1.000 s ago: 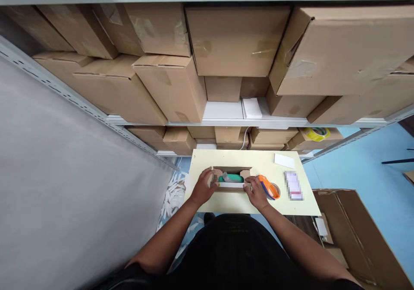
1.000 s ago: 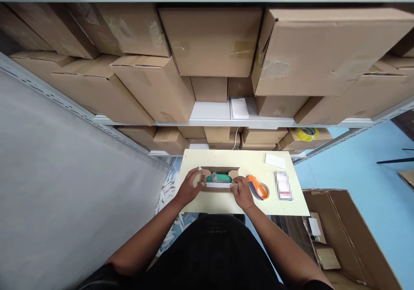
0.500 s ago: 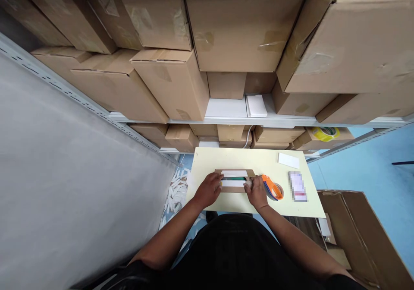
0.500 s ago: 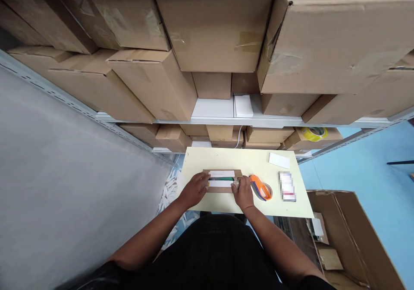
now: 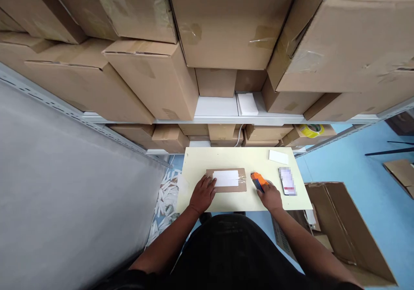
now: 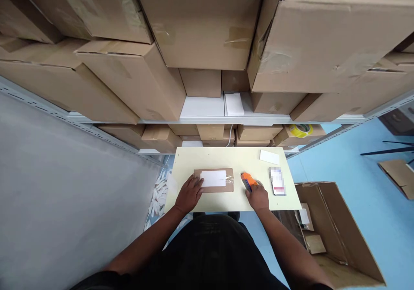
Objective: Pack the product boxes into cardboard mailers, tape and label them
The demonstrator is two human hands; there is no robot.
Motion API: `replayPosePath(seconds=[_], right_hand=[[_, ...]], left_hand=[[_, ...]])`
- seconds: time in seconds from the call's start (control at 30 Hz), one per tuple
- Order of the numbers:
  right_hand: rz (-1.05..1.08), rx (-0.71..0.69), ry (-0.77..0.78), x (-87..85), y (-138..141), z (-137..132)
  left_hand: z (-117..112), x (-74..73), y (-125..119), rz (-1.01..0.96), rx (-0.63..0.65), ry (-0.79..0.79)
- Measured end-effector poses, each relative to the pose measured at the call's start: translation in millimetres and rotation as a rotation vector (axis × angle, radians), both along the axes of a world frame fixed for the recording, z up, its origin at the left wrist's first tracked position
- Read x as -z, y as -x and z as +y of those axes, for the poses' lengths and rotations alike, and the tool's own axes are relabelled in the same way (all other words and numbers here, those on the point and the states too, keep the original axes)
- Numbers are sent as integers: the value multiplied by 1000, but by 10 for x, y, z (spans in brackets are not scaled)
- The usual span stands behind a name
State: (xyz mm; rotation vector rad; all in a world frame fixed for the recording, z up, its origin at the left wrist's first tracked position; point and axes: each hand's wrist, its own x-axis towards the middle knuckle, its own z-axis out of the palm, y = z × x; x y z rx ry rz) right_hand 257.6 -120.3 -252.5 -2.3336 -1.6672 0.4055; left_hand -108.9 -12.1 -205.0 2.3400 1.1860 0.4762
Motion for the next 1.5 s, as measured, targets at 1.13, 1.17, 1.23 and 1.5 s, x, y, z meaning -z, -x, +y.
replayPosePath(seconds=[1.13, 1.17, 1.23, 1.5], right_hand=[[549, -282, -40, -1215, 1136, 1007], [540, -299, -37, -1187, 1159, 1032], [523, -328, -37, -1137, 1179, 1064], [483, -357, 33, -1097, 1189, 1143]], left_hand=[[45, -199, -168, -433, -429, 590], [80, -208, -155, -449, -454, 623], [138, -224, -137, -537, -523, 747], [189, -253, -132, -709, -669, 941]])
